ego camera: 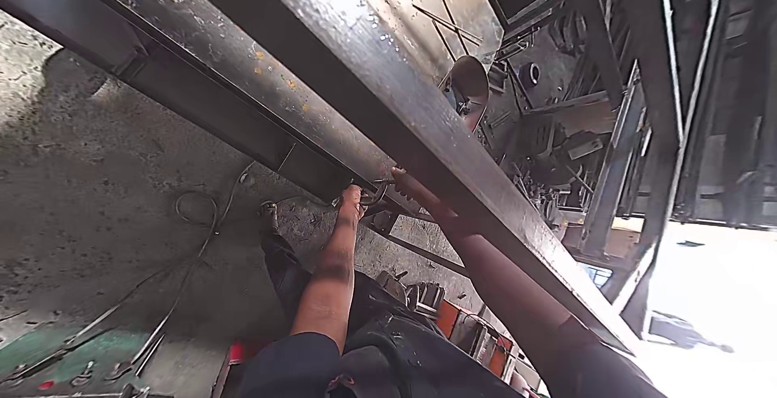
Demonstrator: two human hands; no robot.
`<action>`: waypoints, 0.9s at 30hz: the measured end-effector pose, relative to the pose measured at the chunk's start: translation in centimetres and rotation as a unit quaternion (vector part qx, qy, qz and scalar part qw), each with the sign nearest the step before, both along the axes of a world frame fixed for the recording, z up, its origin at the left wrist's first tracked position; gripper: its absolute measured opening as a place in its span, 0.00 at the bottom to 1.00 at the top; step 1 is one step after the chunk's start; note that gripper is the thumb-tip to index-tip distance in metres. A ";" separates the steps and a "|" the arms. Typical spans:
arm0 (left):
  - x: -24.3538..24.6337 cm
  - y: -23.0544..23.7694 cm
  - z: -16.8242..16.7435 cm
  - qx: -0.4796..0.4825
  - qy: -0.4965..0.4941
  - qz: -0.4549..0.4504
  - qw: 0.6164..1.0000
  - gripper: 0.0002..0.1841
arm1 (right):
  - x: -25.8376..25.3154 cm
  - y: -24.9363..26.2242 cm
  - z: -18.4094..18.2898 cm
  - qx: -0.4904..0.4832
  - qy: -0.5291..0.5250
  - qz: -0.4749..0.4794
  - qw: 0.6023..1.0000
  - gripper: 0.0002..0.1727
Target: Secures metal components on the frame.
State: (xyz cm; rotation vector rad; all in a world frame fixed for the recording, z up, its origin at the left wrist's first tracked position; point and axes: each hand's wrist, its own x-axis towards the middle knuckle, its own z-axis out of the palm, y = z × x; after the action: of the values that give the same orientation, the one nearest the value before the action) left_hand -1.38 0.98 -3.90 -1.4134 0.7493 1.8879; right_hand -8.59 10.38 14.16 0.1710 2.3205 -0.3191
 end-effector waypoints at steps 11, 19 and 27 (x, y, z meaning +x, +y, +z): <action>0.2 -1.9 5.4 -0.015 0.033 0.053 0.998 0.14 | 2.4 -0.2 1.3 -0.002 0.026 -0.006 1.000 0.34; 1.3 -0.1 0.3 0.005 0.075 0.060 0.995 0.18 | 2.6 0.8 4.0 -0.004 0.089 0.372 0.924 0.38; 2.4 -1.3 1.1 0.011 0.195 0.074 0.978 0.15 | 0.0 -1.5 0.6 -0.125 0.184 0.120 0.967 0.22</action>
State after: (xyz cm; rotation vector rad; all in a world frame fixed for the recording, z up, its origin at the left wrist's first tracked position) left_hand 1.04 -0.27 -2.81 -1.1219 0.8179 2.3199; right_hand -8.62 8.88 14.74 -0.3195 2.6020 -0.5543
